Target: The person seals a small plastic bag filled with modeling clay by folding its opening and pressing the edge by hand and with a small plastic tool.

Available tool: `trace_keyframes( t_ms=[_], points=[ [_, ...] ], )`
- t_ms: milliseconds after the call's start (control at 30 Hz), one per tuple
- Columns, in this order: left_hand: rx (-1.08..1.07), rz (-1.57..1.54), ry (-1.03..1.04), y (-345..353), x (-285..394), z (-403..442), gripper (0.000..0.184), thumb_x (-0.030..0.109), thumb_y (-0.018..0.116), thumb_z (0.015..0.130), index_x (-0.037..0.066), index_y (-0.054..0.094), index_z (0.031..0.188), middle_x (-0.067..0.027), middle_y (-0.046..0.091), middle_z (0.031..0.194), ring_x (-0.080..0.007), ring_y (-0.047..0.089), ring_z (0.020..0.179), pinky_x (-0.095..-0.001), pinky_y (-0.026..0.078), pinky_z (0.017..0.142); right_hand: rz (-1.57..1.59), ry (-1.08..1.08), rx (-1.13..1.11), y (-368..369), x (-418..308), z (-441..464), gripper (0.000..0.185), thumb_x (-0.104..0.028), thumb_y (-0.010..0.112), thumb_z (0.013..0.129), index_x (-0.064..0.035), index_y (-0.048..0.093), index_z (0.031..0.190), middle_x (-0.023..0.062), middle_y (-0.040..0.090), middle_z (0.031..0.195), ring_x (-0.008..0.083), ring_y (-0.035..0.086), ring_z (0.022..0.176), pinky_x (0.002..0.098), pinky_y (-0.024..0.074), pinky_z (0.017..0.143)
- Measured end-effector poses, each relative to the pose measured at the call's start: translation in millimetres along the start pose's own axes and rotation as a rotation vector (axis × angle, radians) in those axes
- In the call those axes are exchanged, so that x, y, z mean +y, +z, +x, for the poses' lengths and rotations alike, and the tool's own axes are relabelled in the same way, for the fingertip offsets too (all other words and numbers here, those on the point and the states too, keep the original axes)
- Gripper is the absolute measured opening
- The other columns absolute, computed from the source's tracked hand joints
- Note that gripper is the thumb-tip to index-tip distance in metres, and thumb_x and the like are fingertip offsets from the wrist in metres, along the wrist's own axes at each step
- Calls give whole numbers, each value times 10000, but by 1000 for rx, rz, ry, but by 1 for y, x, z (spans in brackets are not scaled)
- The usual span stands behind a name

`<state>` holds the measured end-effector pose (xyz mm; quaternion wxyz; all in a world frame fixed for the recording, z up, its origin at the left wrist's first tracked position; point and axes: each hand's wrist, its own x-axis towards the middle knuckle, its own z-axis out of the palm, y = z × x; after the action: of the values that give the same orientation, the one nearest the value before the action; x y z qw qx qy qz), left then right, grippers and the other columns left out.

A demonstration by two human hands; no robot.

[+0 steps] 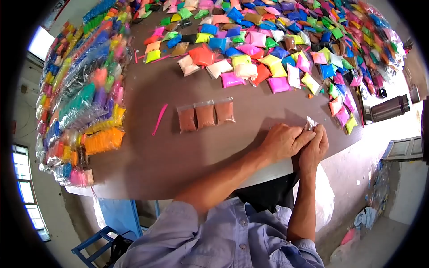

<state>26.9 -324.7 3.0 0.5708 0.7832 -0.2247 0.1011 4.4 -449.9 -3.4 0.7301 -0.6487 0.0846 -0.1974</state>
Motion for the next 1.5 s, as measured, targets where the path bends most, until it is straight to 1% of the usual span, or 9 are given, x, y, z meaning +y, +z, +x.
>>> trace_keyframes(
  t_ms=[133,167,267,567,867,1000,1233,1367,1500],
  points=[
    [-55,-22,-56,-9,5,2,509,429,700,996,-10,651,743,-218,647,685,-376,647,588,-436,478,547,97,12,-43,-4,4,-1,340,-230,511,1144,-46,579,865,-47,556,809,33,471,745,235,404,641],
    [-66,-72,-113,-12,7,2,482,409,681,1016,-18,656,794,-207,652,701,-350,644,593,-417,476,553,104,6,-46,-5,4,-3,340,-230,511,1144,-46,579,865,-47,556,809,33,471,745,235,404,641],
    [-3,-232,-155,-8,5,4,402,345,669,1027,-14,666,845,-199,669,729,-357,658,625,-418,487,574,-89,-76,-76,-8,8,-3,338,-216,526,1139,-57,560,843,-60,545,795,21,449,735,232,381,615],
    [88,-85,-1,-8,6,4,275,218,634,1029,-8,674,876,-198,686,764,-391,672,669,-453,509,595,-105,18,-76,-2,0,-4,363,-222,496,1144,-60,521,820,-70,469,771,32,402,723,237,351,607],
    [49,-114,-83,-7,1,2,343,292,657,1030,-13,663,872,-157,673,690,-319,660,608,-422,494,571,-144,-90,-84,-5,5,-5,327,-169,529,1128,-47,537,825,-61,486,768,35,417,724,244,363,605],
    [33,-147,-120,-7,-1,2,344,284,652,1035,-12,648,860,-167,670,699,-333,648,605,-422,489,570,-168,-117,-86,-1,5,-5,309,-148,555,1118,-42,554,827,-62,501,772,34,432,726,242,370,605],
    [87,-119,-87,-7,-1,2,317,233,646,1037,-11,622,837,-181,647,708,-358,638,626,-427,482,574,-220,-58,-96,3,-4,-5,359,-220,502,1141,-43,559,834,-52,499,767,40,434,738,260,380,621],
    [131,-108,-56,-8,2,1,326,244,662,1028,-13,620,833,-178,650,710,-365,636,629,-432,483,575,-236,-75,-108,4,-6,-5,357,-210,507,1138,-42,558,827,-51,502,770,42,432,737,266,381,623],
    [50,-54,-106,-12,10,2,340,270,669,1023,-8,639,829,-178,664,725,-371,646,643,-439,487,580,-186,-108,-25,1,1,-5,366,-205,511,1139,-37,560,817,-60,501,765,39,426,724,254,373,611]
  ],
)
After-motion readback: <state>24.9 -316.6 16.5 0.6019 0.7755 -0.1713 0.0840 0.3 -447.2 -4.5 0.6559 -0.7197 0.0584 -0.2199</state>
